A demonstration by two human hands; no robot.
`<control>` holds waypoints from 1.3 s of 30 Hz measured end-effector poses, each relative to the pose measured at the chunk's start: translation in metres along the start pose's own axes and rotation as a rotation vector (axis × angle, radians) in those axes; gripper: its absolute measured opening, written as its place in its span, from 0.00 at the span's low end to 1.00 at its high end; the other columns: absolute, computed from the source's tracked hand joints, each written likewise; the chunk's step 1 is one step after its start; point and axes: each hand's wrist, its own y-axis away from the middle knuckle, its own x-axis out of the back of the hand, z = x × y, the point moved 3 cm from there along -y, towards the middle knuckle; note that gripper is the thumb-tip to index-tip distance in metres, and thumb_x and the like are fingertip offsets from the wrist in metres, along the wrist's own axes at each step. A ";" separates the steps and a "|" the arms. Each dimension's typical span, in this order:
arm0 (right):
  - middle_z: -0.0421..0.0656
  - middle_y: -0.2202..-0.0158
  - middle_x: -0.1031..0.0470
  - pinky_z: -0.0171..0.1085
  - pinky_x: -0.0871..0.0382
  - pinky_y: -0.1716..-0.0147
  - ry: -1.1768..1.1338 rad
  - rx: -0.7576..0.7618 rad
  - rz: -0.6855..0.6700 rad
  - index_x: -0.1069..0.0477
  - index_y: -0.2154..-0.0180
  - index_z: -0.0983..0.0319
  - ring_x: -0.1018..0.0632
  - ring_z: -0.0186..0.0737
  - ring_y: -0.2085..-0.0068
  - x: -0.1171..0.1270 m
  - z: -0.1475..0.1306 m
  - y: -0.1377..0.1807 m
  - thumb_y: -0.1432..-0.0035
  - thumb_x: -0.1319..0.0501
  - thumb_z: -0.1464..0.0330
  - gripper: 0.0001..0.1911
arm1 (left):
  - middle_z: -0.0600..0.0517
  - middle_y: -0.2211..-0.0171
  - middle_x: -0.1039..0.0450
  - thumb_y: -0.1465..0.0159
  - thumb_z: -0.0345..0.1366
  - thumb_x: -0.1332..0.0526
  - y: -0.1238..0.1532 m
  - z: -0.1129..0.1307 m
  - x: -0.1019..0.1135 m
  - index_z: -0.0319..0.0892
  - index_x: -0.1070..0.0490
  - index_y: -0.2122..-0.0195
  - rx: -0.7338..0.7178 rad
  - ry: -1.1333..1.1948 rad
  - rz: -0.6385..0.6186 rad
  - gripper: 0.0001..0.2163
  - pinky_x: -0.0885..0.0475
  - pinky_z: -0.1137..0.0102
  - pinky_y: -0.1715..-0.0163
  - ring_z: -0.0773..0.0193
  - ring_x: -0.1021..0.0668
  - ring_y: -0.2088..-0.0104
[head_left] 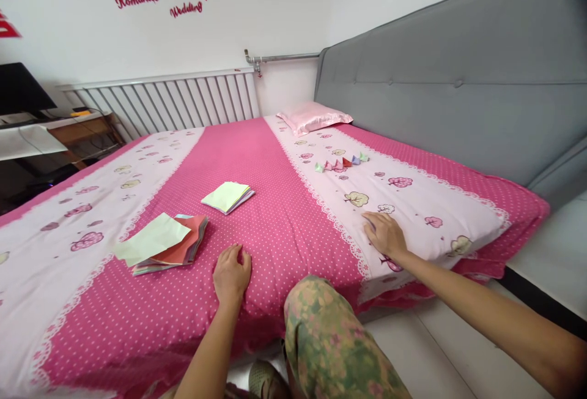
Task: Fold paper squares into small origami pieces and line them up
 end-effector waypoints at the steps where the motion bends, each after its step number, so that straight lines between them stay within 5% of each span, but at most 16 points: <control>1: 0.47 0.57 0.26 0.43 0.40 0.53 0.000 -0.001 0.000 0.30 0.57 0.64 0.30 0.45 0.54 0.000 0.000 0.000 0.45 0.49 0.68 0.16 | 0.46 0.58 0.27 0.42 0.38 0.50 0.000 0.000 0.000 0.38 0.28 0.59 0.001 -0.002 -0.001 0.16 0.37 0.66 0.52 0.58 0.29 0.54; 39: 0.47 0.60 0.26 0.43 0.40 0.56 0.021 -0.010 0.012 0.29 0.59 0.64 0.30 0.46 0.57 -0.002 -0.002 0.001 0.46 0.48 0.68 0.15 | 0.46 0.59 0.27 0.42 0.37 0.50 0.004 0.000 0.003 0.38 0.29 0.59 0.023 0.020 -0.002 0.16 0.38 0.68 0.52 0.59 0.28 0.55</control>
